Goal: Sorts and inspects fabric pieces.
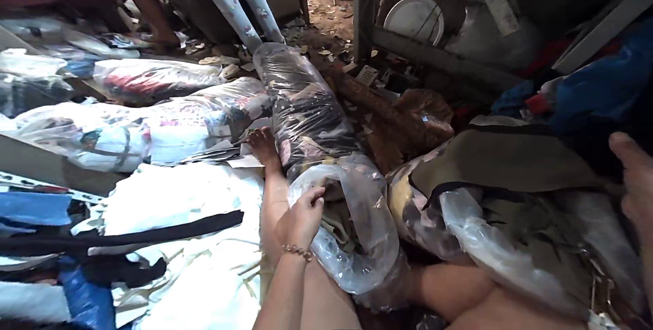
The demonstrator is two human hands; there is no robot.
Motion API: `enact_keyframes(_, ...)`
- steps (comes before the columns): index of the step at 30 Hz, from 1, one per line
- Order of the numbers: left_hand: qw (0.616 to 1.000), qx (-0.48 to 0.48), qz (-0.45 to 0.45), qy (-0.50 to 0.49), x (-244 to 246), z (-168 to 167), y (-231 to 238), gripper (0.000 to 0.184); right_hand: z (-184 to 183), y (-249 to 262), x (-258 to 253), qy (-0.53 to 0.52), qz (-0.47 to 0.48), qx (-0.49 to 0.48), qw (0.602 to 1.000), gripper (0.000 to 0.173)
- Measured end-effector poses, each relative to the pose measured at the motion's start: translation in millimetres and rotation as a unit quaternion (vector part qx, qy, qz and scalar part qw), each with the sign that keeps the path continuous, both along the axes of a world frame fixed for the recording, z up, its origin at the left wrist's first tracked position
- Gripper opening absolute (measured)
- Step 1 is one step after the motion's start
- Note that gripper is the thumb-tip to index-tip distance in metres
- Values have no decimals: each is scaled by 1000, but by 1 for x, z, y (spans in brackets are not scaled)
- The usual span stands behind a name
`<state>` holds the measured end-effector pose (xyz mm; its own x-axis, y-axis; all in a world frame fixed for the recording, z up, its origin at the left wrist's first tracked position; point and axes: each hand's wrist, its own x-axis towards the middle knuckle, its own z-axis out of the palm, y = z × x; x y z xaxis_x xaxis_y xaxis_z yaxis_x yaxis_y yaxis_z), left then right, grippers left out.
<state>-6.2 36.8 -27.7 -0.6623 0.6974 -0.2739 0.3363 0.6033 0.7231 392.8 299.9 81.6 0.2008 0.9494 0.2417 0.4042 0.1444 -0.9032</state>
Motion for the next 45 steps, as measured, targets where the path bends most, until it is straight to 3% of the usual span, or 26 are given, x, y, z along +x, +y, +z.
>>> enact_keyframes(3,988,-113,-83,70,4,-6,31,40,5,-35,-13,-44,52,44,997,82)
enact_keyframes(6,946,-260,-155,118,0,-16,56,49,13,-57,-21,-57,90,85,991,82)
enact_keyframes(9,926,-297,-196,125,-5,1,63,35,18,-71,-16,-61,100,97,988,86)
enact_keyframes(11,942,-247,-212,88,-10,25,56,33,19,-75,-10,-57,104,108,987,87)
enact_keyframes(14,978,0,-199,-53,-20,59,29,26,20,-79,-10,-33,135,99,985,83)
enact_keyframes(17,948,197,-139,-209,-12,104,16,10,17,-88,-27,19,205,92,974,67)
enact_keyframes(21,906,257,-184,-280,2,157,18,10,3,-105,-61,28,325,79,942,42)
enact_keyframes(24,860,297,-264,-321,18,175,25,15,-7,-119,-84,32,404,53,913,36)
enact_keyframes(27,769,343,-358,-404,35,182,33,18,-12,-139,-97,163,482,-74,858,31)
enact_keyframes(29,714,378,-385,-446,46,183,36,22,-11,-155,-102,252,505,-252,786,42)
enact_keyframes(31,691,405,-372,-469,56,184,35,24,2,-171,-105,288,483,-400,724,54)
enact_keyframes(32,683,412,-367,-478,60,183,34,26,9,-179,-105,325,471,-417,706,56)
enact_keyframes(34,671,415,-360,-498,65,179,33,27,5,-188,-103,471,484,-371,637,58)
enact_keyframes(36,670,405,-365,-504,68,171,33,28,3,-187,-109,608,490,-263,566,48)
enact_keyframes(38,674,380,-364,-519,71,162,34,29,4,-174,-112,665,500,-176,526,56)
enact_keyframes(40,690,346,-367,-520,75,154,36,28,11,-159,-108,646,524,-137,538,74)
enact_keyframes(42,698,299,-394,-518,74,140,36,30,22,-146,-98,633,500,-153,570,78)
enact_keyframes(45,730,214,-465,-453,78,133,35,61,55,-128,-80,622,357,-288,635,54)
